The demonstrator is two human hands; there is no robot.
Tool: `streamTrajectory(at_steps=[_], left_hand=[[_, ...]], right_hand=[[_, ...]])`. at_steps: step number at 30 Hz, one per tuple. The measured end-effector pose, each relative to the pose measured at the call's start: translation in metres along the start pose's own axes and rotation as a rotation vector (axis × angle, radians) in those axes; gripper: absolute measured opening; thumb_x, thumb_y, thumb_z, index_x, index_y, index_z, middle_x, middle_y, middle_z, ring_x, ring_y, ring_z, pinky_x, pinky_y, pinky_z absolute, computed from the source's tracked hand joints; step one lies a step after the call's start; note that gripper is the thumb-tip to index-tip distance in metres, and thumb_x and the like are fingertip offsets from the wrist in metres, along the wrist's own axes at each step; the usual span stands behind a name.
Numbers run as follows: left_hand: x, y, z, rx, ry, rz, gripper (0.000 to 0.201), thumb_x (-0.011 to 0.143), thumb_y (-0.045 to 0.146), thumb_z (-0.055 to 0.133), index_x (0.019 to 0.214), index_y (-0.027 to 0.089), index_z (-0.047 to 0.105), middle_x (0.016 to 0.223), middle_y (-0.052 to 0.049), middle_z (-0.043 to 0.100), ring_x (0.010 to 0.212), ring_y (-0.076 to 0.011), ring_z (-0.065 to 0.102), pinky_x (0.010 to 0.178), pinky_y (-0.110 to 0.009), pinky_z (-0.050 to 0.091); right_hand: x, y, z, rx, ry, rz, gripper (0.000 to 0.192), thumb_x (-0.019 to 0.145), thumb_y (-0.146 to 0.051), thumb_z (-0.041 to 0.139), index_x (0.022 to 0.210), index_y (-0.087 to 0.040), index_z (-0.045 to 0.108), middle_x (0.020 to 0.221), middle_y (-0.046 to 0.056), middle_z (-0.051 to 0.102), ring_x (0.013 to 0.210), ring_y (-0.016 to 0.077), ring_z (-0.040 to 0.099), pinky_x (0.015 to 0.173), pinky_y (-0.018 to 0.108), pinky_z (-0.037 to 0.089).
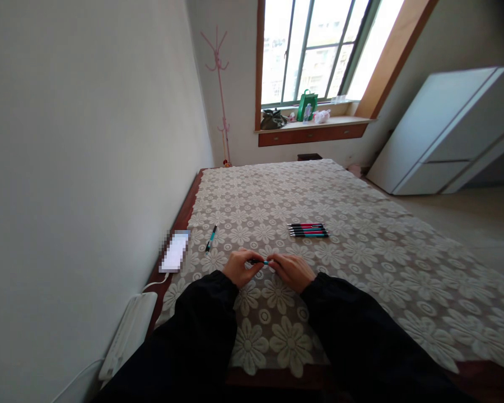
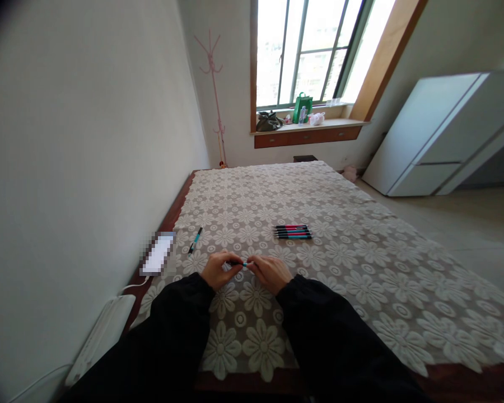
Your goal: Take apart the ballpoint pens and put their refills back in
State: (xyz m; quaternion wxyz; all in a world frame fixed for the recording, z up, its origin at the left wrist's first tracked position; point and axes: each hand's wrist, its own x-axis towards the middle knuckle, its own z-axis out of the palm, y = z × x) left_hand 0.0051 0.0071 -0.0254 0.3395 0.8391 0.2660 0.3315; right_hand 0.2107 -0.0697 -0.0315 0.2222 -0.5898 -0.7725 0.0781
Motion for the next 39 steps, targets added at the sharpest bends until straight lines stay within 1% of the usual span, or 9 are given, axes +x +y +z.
streamTrajectory(at_steps=[6,9,14,19,24,27,30,33,39], left_hand=[[0.000,0.002,0.000,-0.029,0.012,-0.008,0.016,0.081,0.024,0.069,0.095,0.022,0.077,0.083,-0.003,0.075,0.077,-0.0160,0.066,0.077,-0.029,0.055],[0.000,0.001,-0.001,-0.035,0.045,-0.048,0.015,0.081,0.025,0.069,0.092,0.021,0.077,0.082,-0.004,0.074,0.076,-0.0163,0.066,0.075,-0.029,0.055],[0.001,0.002,-0.002,-0.025,-0.029,0.001,0.014,0.081,0.025,0.069,0.093,0.022,0.077,0.083,-0.004,0.074,0.079,-0.0168,0.066,0.077,-0.030,0.055],[0.001,0.000,-0.002,-0.020,0.062,-0.058,0.014,0.083,0.028,0.068,0.091,0.020,0.076,0.082,-0.004,0.074,0.076,-0.0164,0.066,0.074,-0.029,0.054],[0.001,-0.005,-0.002,0.045,-0.078,0.038,0.015,0.085,0.029,0.067,0.094,0.021,0.075,0.082,-0.004,0.073,0.080,-0.0170,0.064,0.076,-0.029,0.052],[0.001,-0.004,-0.003,0.089,-0.078,0.080,0.019,0.088,0.034,0.063,0.097,0.021,0.074,0.086,-0.005,0.073,0.085,-0.0179,0.063,0.079,-0.030,0.052],[0.002,-0.003,-0.005,0.146,-0.047,0.039,0.026,0.093,0.039,0.054,0.102,0.022,0.073,0.091,-0.005,0.073,0.086,-0.0180,0.063,0.082,-0.031,0.050],[0.003,-0.004,-0.007,0.240,-0.097,-0.003,0.033,0.097,0.038,0.046,0.091,0.021,0.074,0.077,-0.004,0.071,0.079,-0.0173,0.062,0.078,-0.029,0.049],[0.002,-0.010,-0.006,0.266,-0.125,0.088,0.017,0.088,0.029,0.061,0.095,0.021,0.074,0.085,-0.005,0.073,0.078,-0.0188,0.060,0.078,-0.032,0.049]], right_hand=[[0.000,0.001,-0.001,-0.012,0.024,-0.003,0.031,0.102,-0.039,0.035,0.100,-0.021,0.061,0.088,0.006,0.070,0.081,0.0193,0.065,0.073,0.029,0.045],[0.000,0.001,-0.002,0.019,0.050,-0.051,0.026,0.098,-0.041,0.044,0.106,-0.021,0.059,0.094,0.006,0.070,0.084,0.0194,0.065,0.076,0.029,0.045],[0.000,0.001,-0.004,-0.056,0.060,-0.046,0.032,0.101,-0.035,0.037,0.086,-0.021,0.061,0.078,0.005,0.067,0.075,0.0195,0.063,0.070,0.029,0.042],[0.000,0.001,-0.005,0.016,0.103,-0.086,0.024,0.099,-0.040,0.045,0.101,-0.021,0.059,0.090,0.006,0.068,0.083,0.0189,0.063,0.075,0.028,0.043],[-0.001,0.002,-0.004,-0.082,0.050,-0.088,0.029,0.101,-0.034,0.037,0.089,-0.021,0.060,0.083,0.005,0.068,0.078,0.0190,0.062,0.072,0.029,0.041],[-0.001,0.003,-0.003,-0.114,0.058,-0.042,0.035,0.102,-0.035,0.035,0.083,-0.020,0.061,0.073,0.005,0.065,0.071,0.0185,0.060,0.068,0.029,0.039],[0.000,0.005,-0.005,-0.048,0.119,-0.084,0.032,0.102,-0.036,0.036,0.093,-0.020,0.062,0.083,0.007,0.067,0.079,0.0194,0.060,0.073,0.029,0.042],[0.002,0.007,-0.007,-0.038,0.136,-0.150,0.028,0.102,-0.036,0.038,0.101,-0.021,0.062,0.091,0.008,0.068,0.084,0.0207,0.060,0.077,0.031,0.043],[-0.002,0.003,-0.008,-0.163,0.065,-0.175,0.026,0.101,-0.030,0.040,0.096,-0.021,0.063,0.088,0.007,0.068,0.077,0.0192,0.061,0.072,0.030,0.040]])
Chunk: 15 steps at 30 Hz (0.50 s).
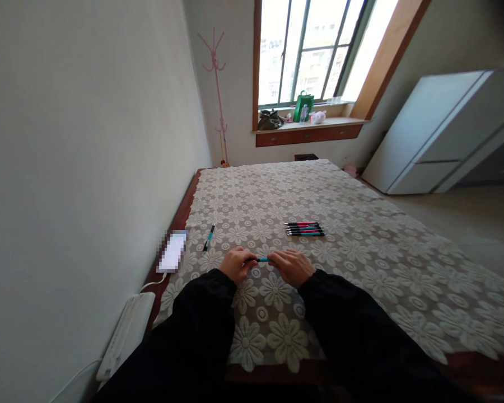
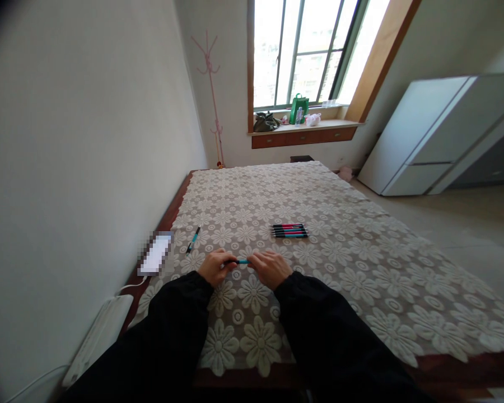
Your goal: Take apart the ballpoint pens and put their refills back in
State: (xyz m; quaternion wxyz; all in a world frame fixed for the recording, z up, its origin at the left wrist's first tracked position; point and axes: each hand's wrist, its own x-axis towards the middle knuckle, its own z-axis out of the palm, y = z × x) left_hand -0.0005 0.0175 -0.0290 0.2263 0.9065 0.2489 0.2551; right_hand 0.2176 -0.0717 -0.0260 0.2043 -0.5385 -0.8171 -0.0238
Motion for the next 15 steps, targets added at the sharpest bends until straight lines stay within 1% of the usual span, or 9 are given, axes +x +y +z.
streamTrajectory(at_steps=[3,5,8,9,11,13,15], left_hand=[[0.000,-0.001,0.001,0.015,0.009,0.069,0.019,0.090,0.031,0.059,0.097,0.022,0.074,0.086,-0.006,0.074,0.080,-0.0195,0.060,0.082,-0.034,0.049],[0.000,-0.001,0.001,0.014,0.016,0.076,0.020,0.090,0.034,0.060,0.098,0.023,0.074,0.087,-0.005,0.074,0.082,-0.0196,0.061,0.084,-0.034,0.048],[0.001,-0.002,0.000,-0.046,0.066,-0.008,0.026,0.087,0.037,0.064,0.108,0.024,0.071,0.088,-0.004,0.074,0.085,-0.0193,0.063,0.085,-0.033,0.048],[0.001,-0.002,0.000,-0.066,0.085,-0.048,0.026,0.088,0.038,0.063,0.109,0.023,0.071,0.086,-0.003,0.074,0.085,-0.0192,0.063,0.084,-0.032,0.048],[0.002,-0.003,-0.002,-0.084,0.094,-0.113,0.027,0.093,0.039,0.054,0.098,0.022,0.073,0.078,-0.003,0.073,0.082,-0.0188,0.063,0.081,-0.031,0.048],[0.002,-0.003,-0.004,-0.092,0.058,-0.134,0.039,0.097,0.041,0.044,0.081,0.021,0.074,0.069,-0.002,0.072,0.077,-0.0181,0.062,0.078,-0.030,0.047],[0.002,-0.002,-0.005,-0.116,0.015,-0.131,0.047,0.099,0.042,0.038,0.074,0.021,0.072,0.066,-0.001,0.071,0.074,-0.0172,0.061,0.076,-0.029,0.047]], right_hand=[[-0.001,-0.002,-0.001,0.010,-0.060,0.066,0.030,0.101,-0.034,0.038,0.095,-0.022,0.064,0.083,0.005,0.069,0.070,0.0171,0.061,0.064,0.028,0.037],[-0.001,0.001,-0.002,0.042,-0.080,0.104,0.033,0.101,-0.038,0.037,0.093,-0.022,0.065,0.080,0.004,0.070,0.070,0.0165,0.062,0.062,0.026,0.036],[0.000,0.013,-0.001,0.091,-0.073,0.138,0.034,0.101,-0.039,0.037,0.091,-0.022,0.064,0.080,0.004,0.069,0.073,0.0172,0.062,0.063,0.026,0.037],[-0.001,0.017,0.000,0.099,-0.066,0.153,0.035,0.101,-0.039,0.036,0.091,-0.021,0.064,0.080,0.005,0.069,0.073,0.0174,0.062,0.064,0.026,0.038],[-0.001,0.023,0.001,0.102,-0.044,0.170,0.037,0.102,-0.038,0.034,0.090,-0.021,0.064,0.080,0.005,0.068,0.073,0.0175,0.061,0.065,0.026,0.040],[-0.001,0.025,0.001,0.090,0.001,0.143,0.037,0.103,-0.038,0.033,0.091,-0.021,0.063,0.083,0.006,0.067,0.076,0.0182,0.061,0.069,0.027,0.042],[-0.001,0.023,0.002,0.061,0.057,0.084,0.037,0.103,-0.040,0.033,0.092,-0.020,0.063,0.088,0.008,0.067,0.080,0.0193,0.061,0.073,0.029,0.043]])
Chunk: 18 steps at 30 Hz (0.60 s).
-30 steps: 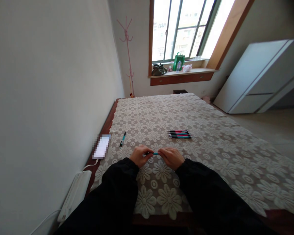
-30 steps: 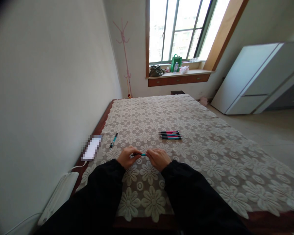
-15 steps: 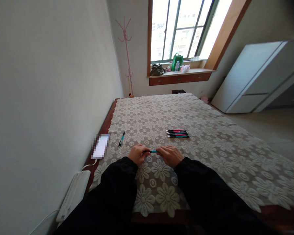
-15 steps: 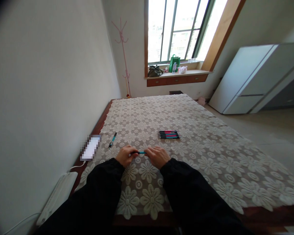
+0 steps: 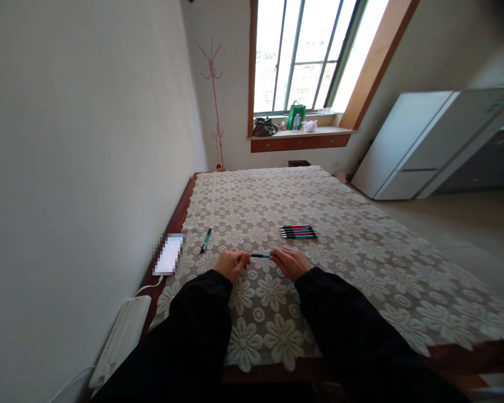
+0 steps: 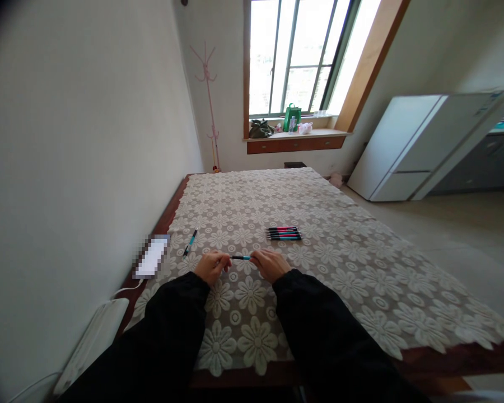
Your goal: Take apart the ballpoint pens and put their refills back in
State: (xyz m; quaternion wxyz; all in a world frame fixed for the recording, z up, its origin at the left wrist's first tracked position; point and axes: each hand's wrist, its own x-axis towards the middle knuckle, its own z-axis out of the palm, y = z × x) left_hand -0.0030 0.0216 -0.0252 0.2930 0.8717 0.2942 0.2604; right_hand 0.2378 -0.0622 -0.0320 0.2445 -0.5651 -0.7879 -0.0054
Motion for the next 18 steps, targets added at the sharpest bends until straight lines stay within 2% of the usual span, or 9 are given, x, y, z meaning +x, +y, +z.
streamTrajectory(at_steps=[4,9,14,18], left_hand=[[0.000,0.003,0.000,-0.060,-0.022,-0.016,0.051,0.099,0.043,0.034,0.070,0.020,0.068,0.062,-0.001,0.067,0.071,-0.0159,0.060,0.071,-0.027,0.046],[0.001,0.001,0.000,-0.079,-0.030,-0.008,0.047,0.099,0.043,0.035,0.072,0.019,0.065,0.064,-0.001,0.064,0.067,-0.0148,0.058,0.066,-0.025,0.045],[0.001,-0.003,0.001,0.051,-0.023,0.127,0.037,0.096,0.036,0.044,0.071,0.020,0.064,0.069,-0.003,0.067,0.075,-0.0177,0.058,0.075,-0.029,0.045],[0.002,-0.002,0.000,0.191,0.024,0.159,0.027,0.094,0.036,0.051,0.077,0.022,0.067,0.083,-0.004,0.070,0.084,-0.0199,0.058,0.084,-0.033,0.045]], right_hand=[[0.002,-0.007,-0.001,-0.085,0.042,-0.093,0.037,0.103,-0.041,0.035,0.094,-0.020,0.064,0.090,0.010,0.065,0.083,0.0211,0.058,0.078,0.032,0.043],[0.001,-0.008,-0.004,-0.132,0.025,-0.123,0.035,0.103,-0.039,0.036,0.096,-0.020,0.065,0.088,0.009,0.065,0.083,0.0208,0.056,0.079,0.033,0.041],[-0.001,-0.007,0.001,0.006,-0.009,-0.059,0.033,0.102,-0.038,0.039,0.094,-0.020,0.065,0.087,0.008,0.066,0.081,0.0197,0.058,0.076,0.031,0.041],[0.003,0.004,0.002,0.143,-0.129,0.035,0.032,0.101,-0.038,0.040,0.091,-0.021,0.066,0.077,0.003,0.065,0.073,0.0169,0.058,0.069,0.027,0.041]])
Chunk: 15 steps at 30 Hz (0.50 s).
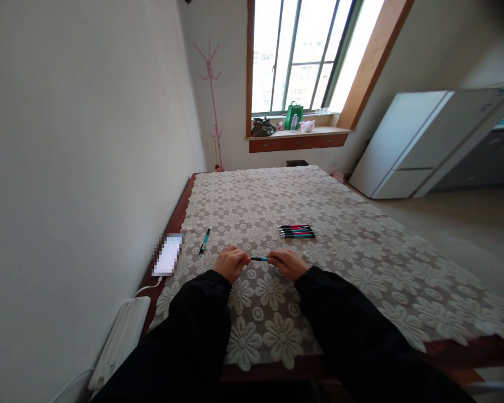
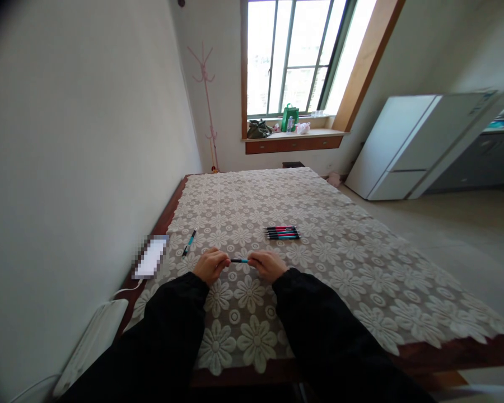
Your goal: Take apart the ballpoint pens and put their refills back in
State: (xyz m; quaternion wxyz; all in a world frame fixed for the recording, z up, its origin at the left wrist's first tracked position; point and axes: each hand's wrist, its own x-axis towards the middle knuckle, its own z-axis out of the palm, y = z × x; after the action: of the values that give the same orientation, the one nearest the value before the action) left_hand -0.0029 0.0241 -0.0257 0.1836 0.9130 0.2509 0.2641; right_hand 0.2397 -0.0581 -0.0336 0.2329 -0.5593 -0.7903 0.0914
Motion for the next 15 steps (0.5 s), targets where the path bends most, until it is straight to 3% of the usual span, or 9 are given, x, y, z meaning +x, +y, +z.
streamTrajectory(at_steps=[4,9,11,15], left_hand=[[0.000,-0.009,-0.009,0.129,0.080,-0.126,0.022,0.091,0.040,0.057,0.099,0.022,0.067,0.105,-0.007,0.070,0.104,-0.0250,0.057,0.095,-0.040,0.042],[-0.009,-0.034,-0.025,0.432,0.182,-0.611,0.048,0.088,0.034,0.058,0.132,0.017,0.052,0.142,-0.016,0.048,0.130,-0.0353,0.040,0.104,-0.050,0.036],[-0.013,-0.042,-0.029,0.489,0.178,-0.741,0.055,0.087,0.032,0.057,0.137,0.014,0.046,0.145,-0.019,0.043,0.132,-0.0370,0.038,0.105,-0.052,0.035],[-0.015,-0.053,-0.036,0.421,0.215,-0.812,0.048,0.086,0.023,0.055,0.132,0.014,0.046,0.133,-0.019,0.053,0.126,-0.0361,0.045,0.103,-0.050,0.037]], right_hand=[[-0.004,0.035,-0.017,-0.117,0.068,0.061,0.032,0.100,-0.038,0.042,0.091,-0.021,0.067,0.088,0.005,0.067,0.087,0.0198,0.059,0.078,0.030,0.041],[-0.024,0.085,-0.034,-0.464,0.282,0.231,0.019,0.093,-0.034,0.055,0.093,-0.024,0.070,0.107,0.007,0.066,0.101,0.0249,0.054,0.087,0.037,0.036],[-0.029,0.093,-0.034,-0.544,0.321,0.254,0.016,0.091,-0.032,0.058,0.096,-0.024,0.071,0.109,0.007,0.066,0.102,0.0256,0.053,0.089,0.038,0.034],[-0.027,0.090,-0.032,-0.582,0.372,0.216,0.018,0.091,-0.030,0.057,0.100,-0.022,0.070,0.109,0.008,0.066,0.103,0.0255,0.053,0.089,0.037,0.033]])
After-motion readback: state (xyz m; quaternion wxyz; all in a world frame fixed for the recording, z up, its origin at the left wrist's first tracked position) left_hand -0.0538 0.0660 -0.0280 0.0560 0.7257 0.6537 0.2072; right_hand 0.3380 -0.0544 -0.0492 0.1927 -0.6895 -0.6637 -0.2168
